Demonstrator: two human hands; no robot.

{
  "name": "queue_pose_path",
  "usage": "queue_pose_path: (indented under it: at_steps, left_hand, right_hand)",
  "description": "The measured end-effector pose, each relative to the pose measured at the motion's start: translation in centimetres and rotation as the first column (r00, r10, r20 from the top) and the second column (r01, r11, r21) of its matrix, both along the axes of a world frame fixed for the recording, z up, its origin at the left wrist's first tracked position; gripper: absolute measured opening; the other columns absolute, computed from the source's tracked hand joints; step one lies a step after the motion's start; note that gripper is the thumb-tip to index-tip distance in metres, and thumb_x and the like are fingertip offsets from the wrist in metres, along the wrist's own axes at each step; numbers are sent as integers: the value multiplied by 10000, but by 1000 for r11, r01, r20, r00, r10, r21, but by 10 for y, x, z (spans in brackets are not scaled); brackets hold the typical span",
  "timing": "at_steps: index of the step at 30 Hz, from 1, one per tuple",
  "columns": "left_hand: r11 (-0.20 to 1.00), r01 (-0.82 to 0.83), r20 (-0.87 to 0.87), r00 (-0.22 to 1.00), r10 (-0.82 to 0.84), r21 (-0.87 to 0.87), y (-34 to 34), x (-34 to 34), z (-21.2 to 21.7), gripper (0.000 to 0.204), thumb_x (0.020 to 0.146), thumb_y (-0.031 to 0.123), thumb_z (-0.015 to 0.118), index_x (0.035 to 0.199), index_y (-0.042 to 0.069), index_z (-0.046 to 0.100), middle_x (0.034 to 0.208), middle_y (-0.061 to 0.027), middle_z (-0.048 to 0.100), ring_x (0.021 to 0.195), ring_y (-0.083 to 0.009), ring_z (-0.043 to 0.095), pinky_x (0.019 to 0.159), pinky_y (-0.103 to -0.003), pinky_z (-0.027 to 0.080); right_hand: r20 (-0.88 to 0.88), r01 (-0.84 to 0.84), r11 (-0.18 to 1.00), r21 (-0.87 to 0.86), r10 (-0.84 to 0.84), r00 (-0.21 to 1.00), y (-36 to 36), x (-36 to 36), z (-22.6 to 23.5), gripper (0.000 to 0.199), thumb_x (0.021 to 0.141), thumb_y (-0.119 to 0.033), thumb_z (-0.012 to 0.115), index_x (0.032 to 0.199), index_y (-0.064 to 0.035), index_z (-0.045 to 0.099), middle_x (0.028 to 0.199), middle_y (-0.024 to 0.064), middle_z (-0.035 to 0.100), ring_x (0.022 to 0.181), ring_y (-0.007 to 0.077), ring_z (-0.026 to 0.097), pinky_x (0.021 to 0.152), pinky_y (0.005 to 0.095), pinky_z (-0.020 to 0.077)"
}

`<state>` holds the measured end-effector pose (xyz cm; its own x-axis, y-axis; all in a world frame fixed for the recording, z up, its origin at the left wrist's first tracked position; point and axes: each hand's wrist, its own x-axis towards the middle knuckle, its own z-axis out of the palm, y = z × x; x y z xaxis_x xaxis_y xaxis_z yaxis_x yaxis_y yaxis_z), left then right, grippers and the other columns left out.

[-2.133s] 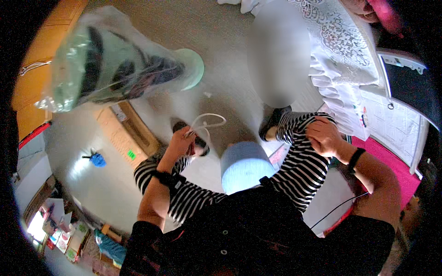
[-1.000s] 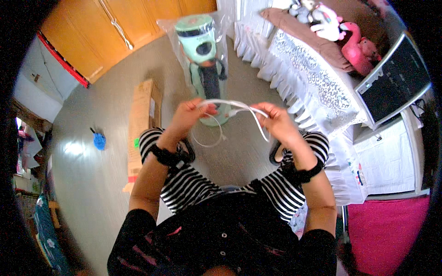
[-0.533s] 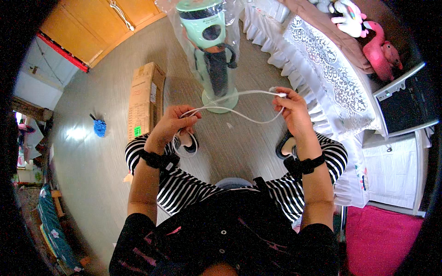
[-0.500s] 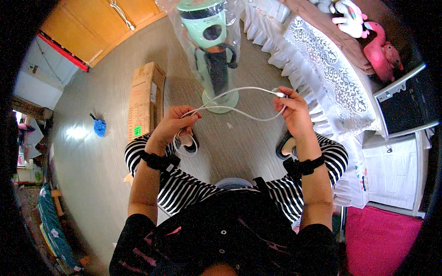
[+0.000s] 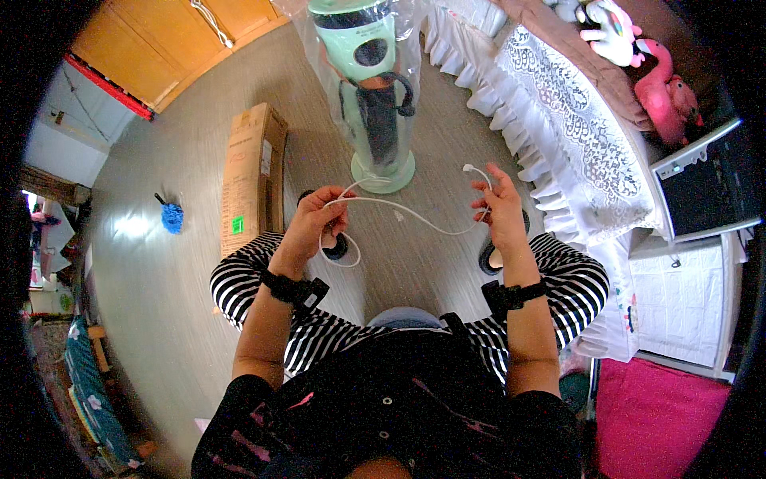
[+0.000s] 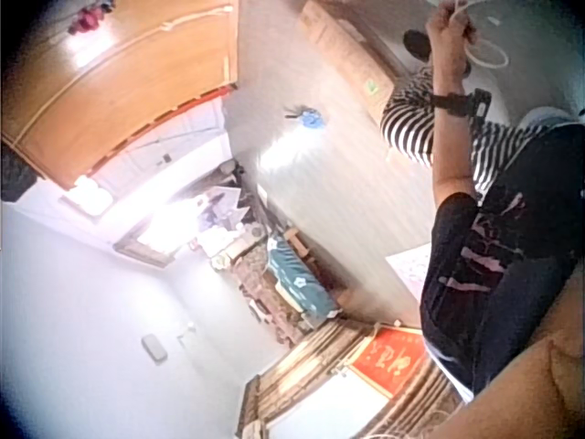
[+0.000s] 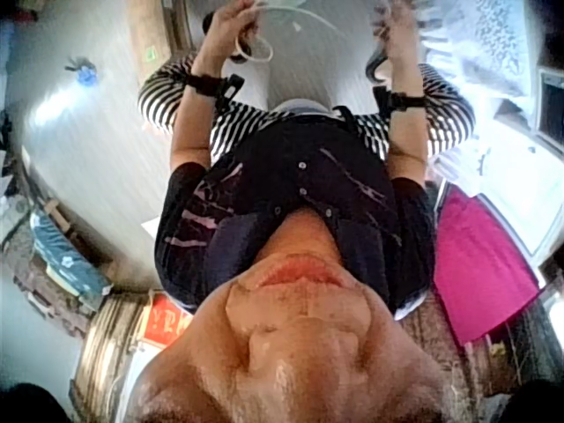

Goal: The person wraps the power cord around a light green appliance, places it into a clear plastic bag, and then retrieves a white cable from a bag. They proceed to thread the white cable through the bottom of the appliance and secure it.

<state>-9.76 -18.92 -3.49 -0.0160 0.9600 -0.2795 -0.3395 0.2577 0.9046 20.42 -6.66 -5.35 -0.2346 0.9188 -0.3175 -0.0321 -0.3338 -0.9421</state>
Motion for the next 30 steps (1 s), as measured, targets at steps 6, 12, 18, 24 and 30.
queue_pose_path:
  at_steps: [6, 12, 18, 24, 30]
  left_hand:
    - [996, -71, 153, 986, 61, 59, -3, -4, -10, 192, 912, 90, 460, 1057, 18, 563, 672, -16, 553, 518, -72, 461, 474, -194, 366]
    - [999, -29, -82, 996, 25, -41, -3, 1, -13, 192, 906, 111, 475, 1041, 15, 572, 684, -10, 557, 535, -67, 469, 490, -193, 382]
    - [972, 213, -281, 931, -233, -98, 4, 35, -13, 182, 899, 156, 511, 991, 23, 593, 704, -1, 557, 578, -58, 478, 513, -192, 397]
    - [918, 396, -274, 883, -380, 3, 27, 43, 4, 223, 877, 157, 551, 1063, 36, 582, 789, 5, 568, 695, -68, 534, 603, -207, 454]
    - [824, 271, -580, 810, 84, 498, 89, -9, 101, 383, 808, 105, 632, 1171, 38, 527, 1151, -57, 530, 967, -157, 550, 828, -293, 463]
  right_hand:
    - [-348, 241, 968, -63, -248, 904, 15, 13, -40, 421, 851, -5, 441, 1260, -104, 450, 1104, 54, 545, 910, 163, 542, 755, 329, 448]
    - [-498, 258, 959, -117, -282, 820, 16, 17, -37, 381, 820, 7, 466, 1183, -98, 517, 1079, 38, 566, 1003, 184, 539, 814, 331, 437]
    - [-57, -211, 937, 278, 236, 970, -13, -24, -4, 368, 826, -53, 523, 1193, -83, 508, 1105, 38, 568, 1025, 165, 538, 833, 311, 447]
    - [250, -503, 855, 125, 463, 850, -44, -70, -14, 312, 824, -128, 568, 1131, -74, 572, 817, 21, 564, 678, 118, 533, 588, 255, 429]
    - [-38, -151, 984, -97, 148, 988, -11, -59, -30, 215, 888, -165, 483, 1005, -46, 618, 660, -28, 468, 442, 37, 344, 388, 199, 258]
